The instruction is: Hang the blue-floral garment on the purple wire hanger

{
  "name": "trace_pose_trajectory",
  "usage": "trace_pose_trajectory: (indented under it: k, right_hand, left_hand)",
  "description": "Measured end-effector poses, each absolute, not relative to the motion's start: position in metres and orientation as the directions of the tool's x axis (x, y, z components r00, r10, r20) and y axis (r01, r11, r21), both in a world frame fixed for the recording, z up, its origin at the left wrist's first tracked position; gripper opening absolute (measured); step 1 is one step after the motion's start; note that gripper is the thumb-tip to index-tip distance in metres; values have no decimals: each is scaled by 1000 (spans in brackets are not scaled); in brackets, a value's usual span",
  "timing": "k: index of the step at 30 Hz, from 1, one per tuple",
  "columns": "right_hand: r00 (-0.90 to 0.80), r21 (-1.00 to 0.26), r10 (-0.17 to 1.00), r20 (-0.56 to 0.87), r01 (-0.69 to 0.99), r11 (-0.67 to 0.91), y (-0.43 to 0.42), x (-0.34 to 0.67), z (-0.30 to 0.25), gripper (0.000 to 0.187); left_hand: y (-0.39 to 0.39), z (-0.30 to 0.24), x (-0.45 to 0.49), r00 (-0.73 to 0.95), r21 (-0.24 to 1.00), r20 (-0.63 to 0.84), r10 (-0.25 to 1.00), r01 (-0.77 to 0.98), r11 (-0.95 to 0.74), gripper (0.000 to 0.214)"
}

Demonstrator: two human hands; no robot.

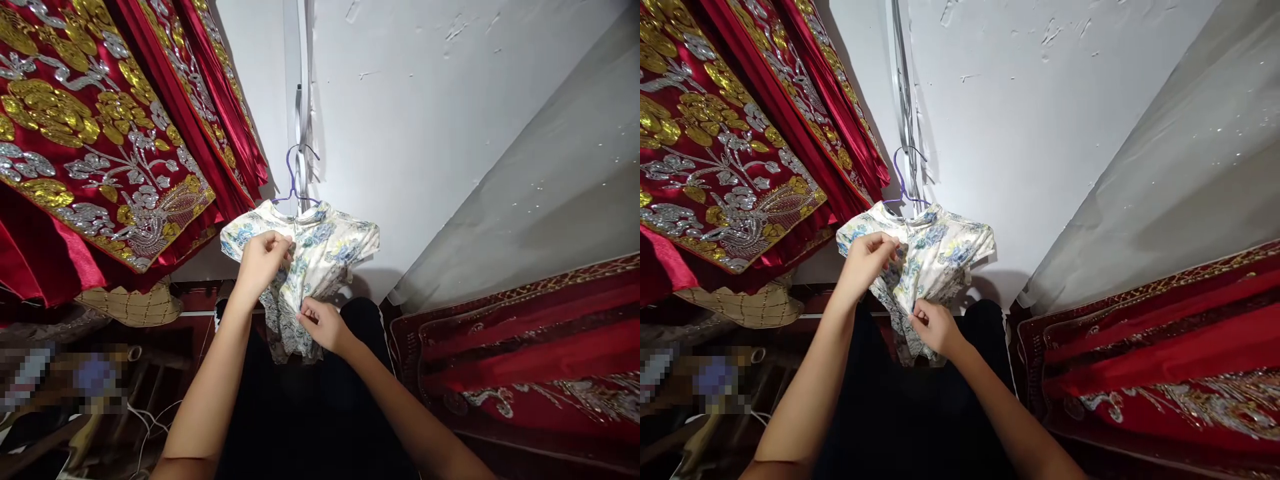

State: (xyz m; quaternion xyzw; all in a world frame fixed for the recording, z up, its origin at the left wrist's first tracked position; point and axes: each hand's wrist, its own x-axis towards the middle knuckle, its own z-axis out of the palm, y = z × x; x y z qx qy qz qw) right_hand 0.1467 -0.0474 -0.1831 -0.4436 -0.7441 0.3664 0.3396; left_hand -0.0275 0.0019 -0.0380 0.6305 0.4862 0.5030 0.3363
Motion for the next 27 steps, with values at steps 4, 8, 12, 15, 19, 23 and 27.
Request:
trace_pose_trajectory:
  k: [4, 8, 12, 15, 19, 23, 27]
  right_hand:
    - [-370, -901, 915, 163, 323, 291, -63, 140, -201, 22]
    - [-327, -921, 929, 176, 277, 272, -69, 138, -212, 23]
    - [-328, -928, 932, 150, 277, 247, -71, 143, -214, 26]
    - [-327, -930, 937, 122, 291, 223, -74, 150, -216, 27]
    - [-319, -934, 944, 86, 303, 187, -79, 157, -219, 24]
    - [-300, -944, 952, 64, 290, 155, -85, 153, -222, 24]
    - [-281, -957, 957, 75, 250, 148, -93, 142, -225, 24]
  left_hand:
    - [14, -63, -22, -54, 910, 325, 944, 290, -297, 30]
    - [14, -59, -16, -46, 875, 380, 924, 342, -342, 31]
    - [16, -56, -15, -28, 795, 415, 909, 496, -348, 27]
    - [18, -61, -12, -39, 772, 430, 902, 535, -344, 26]
    - [20, -66, -5, -58, 762, 419, 906, 565, -316, 28]
    - [26, -68, -3, -67, 700, 424, 903, 657, -280, 26]
    - [31, -70, -8, -31, 628, 430, 902, 729, -274, 28]
